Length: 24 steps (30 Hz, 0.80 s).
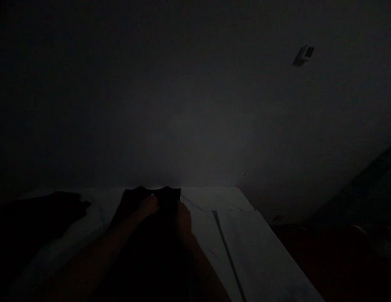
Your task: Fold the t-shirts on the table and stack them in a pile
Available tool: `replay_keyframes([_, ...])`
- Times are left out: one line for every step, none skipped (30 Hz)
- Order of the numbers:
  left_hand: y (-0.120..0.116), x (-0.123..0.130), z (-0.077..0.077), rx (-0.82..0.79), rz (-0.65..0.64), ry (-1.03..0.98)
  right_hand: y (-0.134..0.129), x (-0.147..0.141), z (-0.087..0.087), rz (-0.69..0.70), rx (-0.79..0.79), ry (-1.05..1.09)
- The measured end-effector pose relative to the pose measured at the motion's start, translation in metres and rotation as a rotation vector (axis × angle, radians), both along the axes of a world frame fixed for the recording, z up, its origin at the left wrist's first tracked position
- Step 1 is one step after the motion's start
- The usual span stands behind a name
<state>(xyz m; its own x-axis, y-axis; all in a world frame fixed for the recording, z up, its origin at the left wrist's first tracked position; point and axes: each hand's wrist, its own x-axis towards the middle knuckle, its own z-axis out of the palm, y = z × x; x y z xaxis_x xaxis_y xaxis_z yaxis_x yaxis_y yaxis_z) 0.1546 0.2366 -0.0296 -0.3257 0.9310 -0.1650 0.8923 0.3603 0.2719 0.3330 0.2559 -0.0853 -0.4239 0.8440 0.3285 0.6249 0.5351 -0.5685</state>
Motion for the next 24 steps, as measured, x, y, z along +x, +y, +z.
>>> replay_keyframes([0.001, 0.001, 0.001, 0.015, 0.0, -0.023, 0.0, 0.0, -0.001, -0.004, 0.002, -0.01])
replay_keyframes([0.001, 0.001, 0.003, 0.042, -0.002, -0.049, 0.0, 0.001, -0.001, -0.007, 0.004, -0.024])
replay_keyframes([0.001, 0.002, 0.005, 0.078, -0.006, -0.077, 0.0, 0.001, 0.0, -0.011, 0.005, -0.043])
replay_keyframes([0.001, 0.003, 0.008, 0.12, -0.011, -0.108, 0.0, 0.001, 0.001, -0.017, 0.005, -0.066])
replay_keyframes([0.0, 0.003, 0.01, 0.16, -0.012, -0.142, 0.0, 0.001, 0.002, -0.024, 0.005, -0.096])
replay_keyframes([-0.002, 0.002, 0.012, 0.195, -0.008, -0.178, -0.001, 0.001, 0.003, -0.026, 0.008, -0.129])
replay_keyframes([-0.004, 0.001, 0.013, 0.223, 0.003, -0.217, -0.001, 0.002, 0.004, -0.02, 0.018, -0.164])
replay_keyframes([-0.006, 0.0, 0.013, 0.243, 0.021, -0.258, -0.001, 0.002, 0.006, -0.008, 0.034, -0.199])
replay_keyframes([-0.009, -0.003, 0.013, 0.254, 0.042, -0.302, -0.001, 0.002, 0.007, 0.005, 0.052, -0.231])
replay_keyframes([-0.013, -0.006, 0.012, 0.258, 0.063, -0.352, -0.001, 0.002, 0.007, 0.018, 0.067, -0.262])
replay_keyframes([-0.016, -0.009, 0.01, 0.258, 0.083, -0.407, 0.0, 0.003, 0.008, 0.029, 0.077, -0.29])
replay_keyframes([-0.018, -0.012, 0.008, 0.258, 0.104, -0.465, 0.0, 0.003, 0.008, 0.035, 0.08, -0.315])
replay_keyframes([-0.02, -0.014, 0.007, 0.265, 0.126, -0.522, 0.0, 0.003, 0.007, 0.039, 0.077, -0.337])
replay_keyframes([-0.022, -0.016, 0.006, 0.28, 0.154, -0.575, 0.0, 0.002, 0.007, 0.044, 0.072, -0.355])
replay_keyframes([-0.023, -0.017, 0.004, 0.3, 0.187, -0.622, 0.0, 0.002, 0.006, 0.05, 0.068, -0.368])
replay_keyframes([-0.023, -0.017, 0.003, 0.322, 0.224, -0.663, 0.0, 0.001, 0.005, 0.052, 0.066, -0.377])
replay_keyframes([-0.024, -0.017, 0.002, 0.34, 0.262, -0.703, 0.0, 0.0, 0.003, 0.047, 0.065, -0.38])
replay_keyframes([-0.025, -0.016, 0.0, 0.351, 0.296, -0.742, 0.0, -0.001, 0.002, 0.036, 0.062, -0.383])
replay_keyframes([-0.027, -0.015, -0.002, 0.352, 0.325, -0.781, -0.001, -0.002, 0.001, 0.025, 0.057, -0.385])
replay_keyframes([-0.029, -0.014, -0.004, 0.35, 0.349, -0.818, -0.001, -0.003, 0.001, 0.017, 0.052, -0.388])
replay_keyframes([-0.032, -0.013, -0.007, 0.347, 0.371, -0.85, -0.001, -0.004, 0.0, 0.015, 0.049, -0.391])
replay_keyframes([-0.035, -0.013, -0.01, 0.346, 0.393, -0.875, -0.002, -0.005, 0.0, 0.015, 0.047, -0.394])
replay_keyframes([-0.038, -0.012, -0.012, 0.347, 0.416, -0.893, -0.002, -0.005, 0.001, 0.017, 0.047, -0.397])
replay_keyframes([-0.042, -0.012, -0.014, 0.35, 0.439, -0.906, -0.003, -0.005, 0.001, 0.019, 0.049, -0.397])
